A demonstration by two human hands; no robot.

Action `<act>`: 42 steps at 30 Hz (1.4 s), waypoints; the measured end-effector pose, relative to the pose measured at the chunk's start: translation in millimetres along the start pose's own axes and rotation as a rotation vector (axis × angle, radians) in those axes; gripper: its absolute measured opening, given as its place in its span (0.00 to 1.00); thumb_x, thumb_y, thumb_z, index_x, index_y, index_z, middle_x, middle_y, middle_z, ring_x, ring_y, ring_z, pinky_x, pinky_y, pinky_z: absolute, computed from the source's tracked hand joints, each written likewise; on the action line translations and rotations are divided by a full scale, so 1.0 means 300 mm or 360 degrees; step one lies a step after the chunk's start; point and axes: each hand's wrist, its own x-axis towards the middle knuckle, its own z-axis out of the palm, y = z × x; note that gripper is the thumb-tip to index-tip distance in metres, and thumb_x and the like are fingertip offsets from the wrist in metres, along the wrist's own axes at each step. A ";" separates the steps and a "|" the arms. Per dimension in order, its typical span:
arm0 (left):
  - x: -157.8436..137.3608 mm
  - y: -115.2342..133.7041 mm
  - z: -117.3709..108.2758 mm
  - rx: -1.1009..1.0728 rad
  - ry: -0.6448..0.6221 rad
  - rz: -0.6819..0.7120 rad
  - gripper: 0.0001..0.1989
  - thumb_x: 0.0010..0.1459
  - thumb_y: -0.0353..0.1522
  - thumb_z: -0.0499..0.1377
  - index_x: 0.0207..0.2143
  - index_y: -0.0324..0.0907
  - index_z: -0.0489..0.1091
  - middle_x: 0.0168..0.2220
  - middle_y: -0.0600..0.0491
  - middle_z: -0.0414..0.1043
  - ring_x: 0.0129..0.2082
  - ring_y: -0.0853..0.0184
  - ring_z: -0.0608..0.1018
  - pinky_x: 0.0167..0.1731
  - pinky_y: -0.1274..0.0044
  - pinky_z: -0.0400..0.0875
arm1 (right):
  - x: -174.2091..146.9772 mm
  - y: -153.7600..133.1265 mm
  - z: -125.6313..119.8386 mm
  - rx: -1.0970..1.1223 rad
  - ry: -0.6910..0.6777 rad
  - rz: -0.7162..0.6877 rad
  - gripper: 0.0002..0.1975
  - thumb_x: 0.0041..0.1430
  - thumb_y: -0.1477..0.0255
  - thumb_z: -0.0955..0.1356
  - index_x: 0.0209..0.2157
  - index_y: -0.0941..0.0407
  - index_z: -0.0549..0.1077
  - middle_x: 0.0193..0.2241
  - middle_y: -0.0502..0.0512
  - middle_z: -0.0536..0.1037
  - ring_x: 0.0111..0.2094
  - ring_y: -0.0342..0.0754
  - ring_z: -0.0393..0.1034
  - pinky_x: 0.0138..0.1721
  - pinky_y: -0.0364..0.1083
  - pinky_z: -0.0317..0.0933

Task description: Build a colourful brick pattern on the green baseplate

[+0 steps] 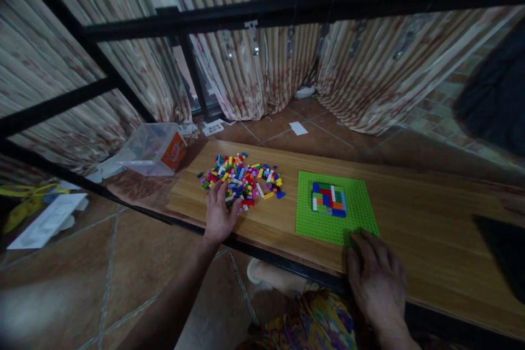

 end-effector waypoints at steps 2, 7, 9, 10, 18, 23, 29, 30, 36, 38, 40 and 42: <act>0.015 0.007 0.012 0.0076 -0.0009 -0.0044 0.28 0.62 0.39 0.53 0.60 0.36 0.54 0.60 0.36 0.55 0.61 0.51 0.59 0.58 0.58 0.58 | -0.001 -0.011 -0.004 -0.0015 -0.0003 0.0030 0.24 0.63 0.59 0.55 0.52 0.56 0.68 0.54 0.62 0.68 0.57 0.60 0.59 0.56 0.59 0.54; 0.044 0.039 0.049 0.0135 0.0039 -0.0166 0.26 0.64 0.39 0.49 0.60 0.36 0.55 0.59 0.36 0.57 0.60 0.51 0.61 0.57 0.58 0.57 | -0.002 -0.021 -0.007 0.0005 0.0015 0.0036 0.24 0.64 0.59 0.55 0.52 0.56 0.68 0.54 0.62 0.69 0.57 0.61 0.60 0.56 0.60 0.54; 0.057 0.060 0.069 0.0136 0.0053 -0.0195 0.26 0.64 0.39 0.49 0.60 0.35 0.56 0.59 0.36 0.58 0.60 0.51 0.61 0.57 0.57 0.56 | -0.003 -0.019 -0.004 0.0015 0.0037 0.0021 0.23 0.63 0.59 0.56 0.52 0.56 0.68 0.54 0.63 0.69 0.56 0.61 0.60 0.55 0.60 0.55; 0.064 0.072 0.078 0.0135 0.0057 -0.0215 0.25 0.64 0.39 0.49 0.60 0.35 0.56 0.59 0.36 0.58 0.59 0.51 0.62 0.57 0.57 0.56 | -0.003 -0.018 -0.002 0.0017 0.0054 0.0015 0.23 0.63 0.59 0.56 0.52 0.56 0.68 0.54 0.63 0.69 0.56 0.61 0.60 0.55 0.61 0.55; 0.131 0.146 0.090 0.0169 0.0013 -0.0257 0.22 0.60 0.35 0.55 0.56 0.40 0.63 0.58 0.43 0.63 0.59 0.54 0.64 0.58 0.57 0.54 | -0.003 -0.024 -0.007 0.0007 0.0100 -0.0010 0.22 0.63 0.59 0.57 0.52 0.56 0.68 0.54 0.62 0.70 0.55 0.62 0.62 0.54 0.61 0.57; 0.218 0.132 0.082 0.0207 -0.0209 -0.0057 0.16 0.58 0.30 0.55 0.50 0.44 0.69 0.51 0.48 0.72 0.56 0.56 0.67 0.58 0.58 0.53 | 0.000 -0.029 -0.010 -0.0003 0.0103 0.0010 0.23 0.63 0.59 0.57 0.52 0.56 0.68 0.53 0.62 0.70 0.55 0.62 0.62 0.53 0.61 0.57; 0.303 0.110 0.120 0.0312 -0.0560 0.0130 0.16 0.56 0.26 0.54 0.46 0.46 0.73 0.44 0.49 0.75 0.50 0.55 0.71 0.54 0.56 0.57 | -0.004 -0.027 -0.004 -0.0007 0.0072 0.0029 0.24 0.63 0.57 0.56 0.51 0.56 0.69 0.54 0.62 0.70 0.54 0.63 0.62 0.53 0.61 0.58; 0.307 0.107 0.124 0.0318 -0.0575 0.0132 0.17 0.56 0.26 0.54 0.45 0.47 0.73 0.44 0.49 0.75 0.49 0.55 0.72 0.55 0.56 0.57 | -0.004 -0.027 -0.004 -0.0004 0.0070 0.0032 0.24 0.64 0.57 0.56 0.51 0.56 0.69 0.54 0.62 0.70 0.55 0.63 0.62 0.53 0.61 0.58; 0.304 0.082 0.103 0.0162 -0.0595 0.0171 0.20 0.53 0.24 0.54 0.47 0.46 0.73 0.44 0.50 0.76 0.49 0.57 0.72 0.55 0.60 0.59 | -0.002 -0.033 -0.008 -0.0006 0.0073 0.0036 0.24 0.63 0.58 0.56 0.51 0.56 0.69 0.54 0.63 0.70 0.55 0.63 0.61 0.53 0.62 0.57; 0.301 0.072 0.084 0.0076 -0.0599 0.0181 0.21 0.52 0.23 0.53 0.47 0.45 0.73 0.45 0.50 0.75 0.50 0.58 0.72 0.56 0.62 0.59 | -0.001 -0.032 -0.008 0.0002 0.0074 0.0026 0.24 0.63 0.58 0.56 0.52 0.56 0.68 0.53 0.63 0.70 0.55 0.63 0.62 0.53 0.61 0.57; 0.297 0.060 0.063 0.0003 -0.0598 0.0191 0.23 0.50 0.22 0.54 0.48 0.44 0.73 0.47 0.50 0.75 0.51 0.58 0.72 0.57 0.62 0.59 | -0.001 -0.030 -0.006 0.0007 0.0085 0.0028 0.23 0.63 0.59 0.56 0.52 0.56 0.68 0.54 0.63 0.70 0.55 0.64 0.62 0.53 0.62 0.57; 0.292 0.040 0.038 -0.0049 -0.0573 0.0183 0.25 0.48 0.20 0.53 0.49 0.43 0.72 0.49 0.49 0.74 0.52 0.58 0.71 0.57 0.63 0.60 | -0.002 -0.028 -0.005 0.0034 0.0103 0.0019 0.23 0.63 0.59 0.57 0.51 0.56 0.69 0.54 0.64 0.70 0.54 0.65 0.62 0.51 0.63 0.57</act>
